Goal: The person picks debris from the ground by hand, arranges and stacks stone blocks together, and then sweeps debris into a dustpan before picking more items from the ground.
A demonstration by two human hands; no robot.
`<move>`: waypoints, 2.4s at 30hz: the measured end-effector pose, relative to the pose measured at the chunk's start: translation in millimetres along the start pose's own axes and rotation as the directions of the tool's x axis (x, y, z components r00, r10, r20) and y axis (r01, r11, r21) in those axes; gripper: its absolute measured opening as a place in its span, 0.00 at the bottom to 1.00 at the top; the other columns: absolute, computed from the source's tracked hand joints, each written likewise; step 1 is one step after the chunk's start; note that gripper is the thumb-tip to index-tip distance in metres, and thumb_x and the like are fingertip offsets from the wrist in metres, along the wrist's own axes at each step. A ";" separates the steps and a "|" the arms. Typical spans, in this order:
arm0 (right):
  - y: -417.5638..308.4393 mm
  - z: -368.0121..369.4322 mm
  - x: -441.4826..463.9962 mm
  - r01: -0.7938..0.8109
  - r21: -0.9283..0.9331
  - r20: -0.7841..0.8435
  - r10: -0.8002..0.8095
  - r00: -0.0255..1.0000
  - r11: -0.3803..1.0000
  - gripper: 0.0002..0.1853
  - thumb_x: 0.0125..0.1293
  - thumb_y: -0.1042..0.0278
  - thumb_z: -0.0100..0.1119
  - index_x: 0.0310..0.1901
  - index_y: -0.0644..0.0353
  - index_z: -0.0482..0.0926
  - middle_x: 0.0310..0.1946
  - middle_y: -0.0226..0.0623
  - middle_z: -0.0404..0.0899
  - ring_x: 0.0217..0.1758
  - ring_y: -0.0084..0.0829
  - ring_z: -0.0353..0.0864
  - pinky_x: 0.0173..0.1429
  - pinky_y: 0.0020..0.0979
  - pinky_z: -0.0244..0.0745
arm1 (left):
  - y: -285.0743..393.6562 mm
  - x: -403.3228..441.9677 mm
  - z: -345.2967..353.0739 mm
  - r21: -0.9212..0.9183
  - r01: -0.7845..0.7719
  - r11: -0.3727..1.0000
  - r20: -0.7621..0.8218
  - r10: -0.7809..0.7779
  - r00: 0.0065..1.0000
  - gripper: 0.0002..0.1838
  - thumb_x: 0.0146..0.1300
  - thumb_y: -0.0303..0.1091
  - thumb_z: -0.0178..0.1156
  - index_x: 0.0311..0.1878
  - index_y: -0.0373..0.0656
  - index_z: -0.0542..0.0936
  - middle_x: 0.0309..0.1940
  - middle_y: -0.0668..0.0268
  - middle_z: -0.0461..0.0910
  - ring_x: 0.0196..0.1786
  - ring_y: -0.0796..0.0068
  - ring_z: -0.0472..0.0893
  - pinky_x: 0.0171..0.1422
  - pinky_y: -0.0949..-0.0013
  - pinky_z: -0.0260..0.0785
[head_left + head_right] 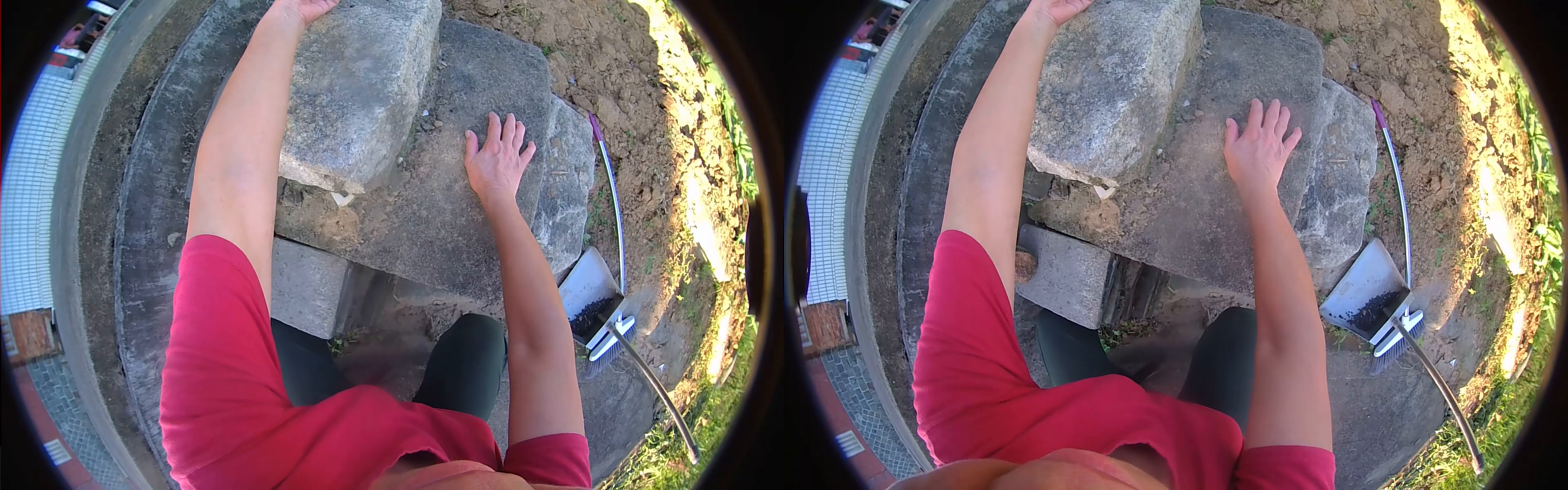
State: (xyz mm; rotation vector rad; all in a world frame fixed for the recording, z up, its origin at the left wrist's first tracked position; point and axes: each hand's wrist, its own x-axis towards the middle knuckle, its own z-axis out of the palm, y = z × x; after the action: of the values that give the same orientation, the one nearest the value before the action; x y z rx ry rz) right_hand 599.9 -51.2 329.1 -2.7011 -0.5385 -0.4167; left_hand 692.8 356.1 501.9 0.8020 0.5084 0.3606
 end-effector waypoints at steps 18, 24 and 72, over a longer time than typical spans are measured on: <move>-1.1 -2.8 0.0 -0.001 -0.016 -0.001 0.001 1.000 1.000 0.31 0.71 0.47 0.52 0.69 0.57 0.67 0.72 0.48 0.61 0.78 0.46 0.53 0.76 0.60 0.44 | -28.1 -67.6 17.6 0.744 -0.154 -0.650 0.465 0.338 0.818 0.11 0.56 0.40 0.65 0.36 0.46 0.88 0.37 0.55 0.87 0.44 0.55 0.85 0.52 0.55 0.76; -0.6 -3.1 0.7 -0.002 -0.022 0.003 0.002 1.000 1.000 0.31 0.71 0.47 0.52 0.69 0.57 0.67 0.72 0.48 0.61 0.78 0.46 0.52 0.76 0.60 0.45 | -22.7 -59.9 16.4 0.100 -0.151 -0.984 0.513 -0.079 0.855 0.11 0.54 0.37 0.62 0.40 0.50 0.86 0.38 0.59 0.85 0.43 0.57 0.85 0.47 0.56 0.77; -1.6 -4.1 1.6 -0.020 0.006 0.035 0.020 0.999 1.000 0.32 0.71 0.47 0.52 0.70 0.58 0.66 0.74 0.50 0.59 0.79 0.47 0.51 0.77 0.60 0.41 | 40.5 3.6 -81.9 0.557 -0.316 0.768 -0.114 0.448 0.887 0.05 0.61 0.30 0.59 0.33 0.42 0.83 0.28 0.62 0.80 0.34 0.63 0.81 0.48 0.59 0.76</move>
State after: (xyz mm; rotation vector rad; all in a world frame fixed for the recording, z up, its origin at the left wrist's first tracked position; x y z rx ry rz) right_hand 599.7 -51.0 333.8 -2.7094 -0.5211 -0.3626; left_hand 645.5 432.1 483.3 1.4222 0.6854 0.7290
